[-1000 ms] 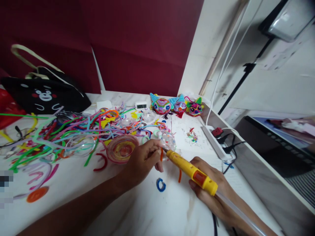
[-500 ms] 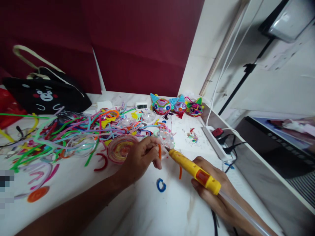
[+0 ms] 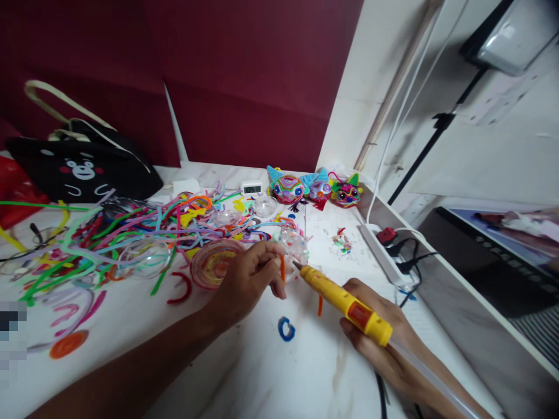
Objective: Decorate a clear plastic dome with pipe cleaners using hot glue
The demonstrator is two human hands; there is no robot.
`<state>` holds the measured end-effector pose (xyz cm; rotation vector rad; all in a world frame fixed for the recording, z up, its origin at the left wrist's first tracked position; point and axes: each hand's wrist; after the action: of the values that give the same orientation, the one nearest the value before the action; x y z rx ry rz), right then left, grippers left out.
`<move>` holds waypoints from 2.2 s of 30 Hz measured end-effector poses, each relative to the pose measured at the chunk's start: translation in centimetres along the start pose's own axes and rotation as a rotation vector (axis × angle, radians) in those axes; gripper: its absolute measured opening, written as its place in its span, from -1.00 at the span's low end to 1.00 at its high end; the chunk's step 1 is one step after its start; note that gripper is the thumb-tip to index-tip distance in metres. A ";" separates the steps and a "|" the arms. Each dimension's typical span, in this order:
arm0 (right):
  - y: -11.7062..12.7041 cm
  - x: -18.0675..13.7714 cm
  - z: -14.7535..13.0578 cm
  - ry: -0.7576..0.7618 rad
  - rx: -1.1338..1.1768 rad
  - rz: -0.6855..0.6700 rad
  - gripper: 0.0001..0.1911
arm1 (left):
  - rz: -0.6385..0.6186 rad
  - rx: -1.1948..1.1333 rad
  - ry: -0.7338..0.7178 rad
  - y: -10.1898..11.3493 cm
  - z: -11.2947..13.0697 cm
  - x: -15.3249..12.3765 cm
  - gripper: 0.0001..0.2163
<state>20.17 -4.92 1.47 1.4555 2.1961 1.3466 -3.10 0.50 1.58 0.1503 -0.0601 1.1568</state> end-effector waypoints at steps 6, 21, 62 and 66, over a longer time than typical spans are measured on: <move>0.0 -0.1 0.0 -0.027 -0.016 -0.019 -0.85 | 0.018 -0.029 0.003 -0.1 0.2 0.2 -0.89; 0.1 0.0 0.1 0.000 0.004 0.011 -0.86 | -0.002 0.009 -0.001 0.0 -0.1 0.1 -0.90; 3.5 -2.1 2.8 -0.671 0.948 0.078 -0.59 | 0.150 -0.329 0.112 0.7 1.7 0.2 -0.83; 1.4 -2.3 4.3 -0.784 0.976 -0.026 -0.56 | 0.171 -0.347 0.095 0.9 1.8 0.2 -0.83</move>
<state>24.75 -4.11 -0.66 1.7339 2.2662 -0.4403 -3.77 0.71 3.49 -0.2209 -0.1907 1.3039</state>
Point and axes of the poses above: each hand's wrist, its own x-axis towards the middle knuckle, its own y-axis out of the back of the hand, z = x × y, and after that the axes turned 8 degrees about -z, right-handed
